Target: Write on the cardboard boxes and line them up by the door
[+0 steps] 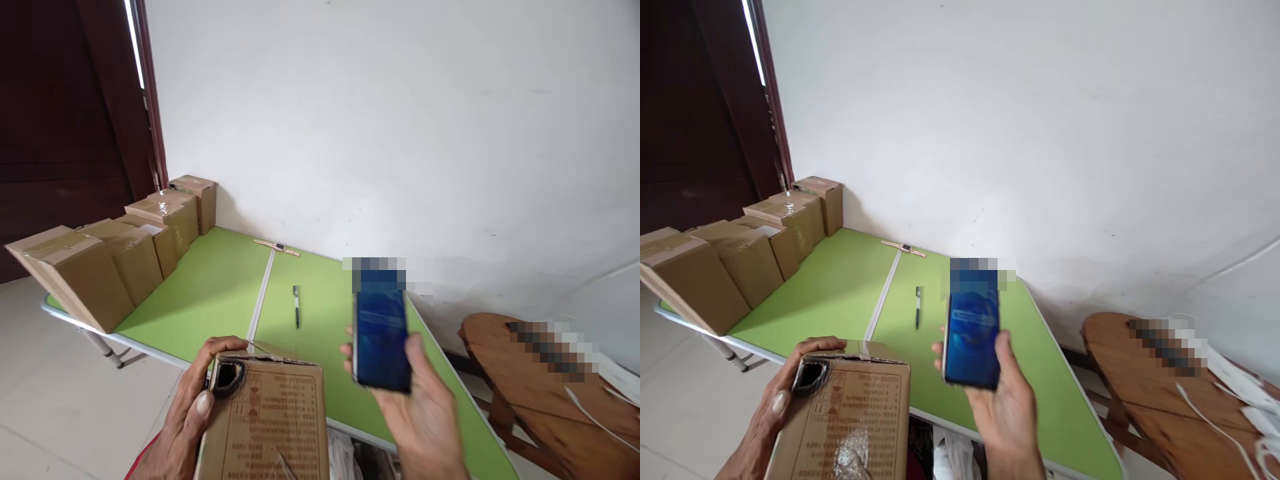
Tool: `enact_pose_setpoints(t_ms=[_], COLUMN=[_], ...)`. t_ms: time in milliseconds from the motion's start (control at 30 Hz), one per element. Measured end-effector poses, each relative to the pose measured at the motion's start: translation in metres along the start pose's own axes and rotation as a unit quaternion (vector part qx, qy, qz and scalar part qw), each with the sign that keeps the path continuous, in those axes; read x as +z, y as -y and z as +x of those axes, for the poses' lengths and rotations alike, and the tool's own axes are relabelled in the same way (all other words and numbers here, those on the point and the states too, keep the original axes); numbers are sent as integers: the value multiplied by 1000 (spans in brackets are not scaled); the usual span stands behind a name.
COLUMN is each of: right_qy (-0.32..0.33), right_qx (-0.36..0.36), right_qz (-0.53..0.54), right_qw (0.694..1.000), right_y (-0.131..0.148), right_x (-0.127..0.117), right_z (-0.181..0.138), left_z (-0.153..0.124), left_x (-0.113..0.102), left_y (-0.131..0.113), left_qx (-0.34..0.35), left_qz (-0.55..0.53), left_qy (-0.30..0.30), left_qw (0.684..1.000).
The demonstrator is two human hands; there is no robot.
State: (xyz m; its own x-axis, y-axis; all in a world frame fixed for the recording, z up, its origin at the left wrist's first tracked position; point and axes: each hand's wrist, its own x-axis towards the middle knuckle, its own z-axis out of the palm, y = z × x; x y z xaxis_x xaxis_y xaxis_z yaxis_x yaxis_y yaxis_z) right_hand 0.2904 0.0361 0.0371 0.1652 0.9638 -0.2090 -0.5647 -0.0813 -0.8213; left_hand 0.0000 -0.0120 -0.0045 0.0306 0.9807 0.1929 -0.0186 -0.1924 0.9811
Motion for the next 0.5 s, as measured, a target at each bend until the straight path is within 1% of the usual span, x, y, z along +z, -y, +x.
enact_pose_setpoints(t_ms=[100,133,233,333,500], right_qy=[-73,-81,-109,-126,-165], right_qx=[18,45,88,104,108], right_qz=[-17,-36,-65,-79,-122], right_qw=[997,995,988,983,973], right_y=[-28,-39,-69,-85,-92], right_x=[-19,-27,-51,-66,-70], right_z=[64,83,128,157,186], left_z=[1,1,3,4,6], left_x=[4,4,4,2,-2], left_y=[-1,0,5,8,13], left_qx=[13,14,15,20,17], left_qz=[19,26,41,47,43], left_qy=[-30,-40,-62,-81,-77], left_qw=[999,999,997,995,996])
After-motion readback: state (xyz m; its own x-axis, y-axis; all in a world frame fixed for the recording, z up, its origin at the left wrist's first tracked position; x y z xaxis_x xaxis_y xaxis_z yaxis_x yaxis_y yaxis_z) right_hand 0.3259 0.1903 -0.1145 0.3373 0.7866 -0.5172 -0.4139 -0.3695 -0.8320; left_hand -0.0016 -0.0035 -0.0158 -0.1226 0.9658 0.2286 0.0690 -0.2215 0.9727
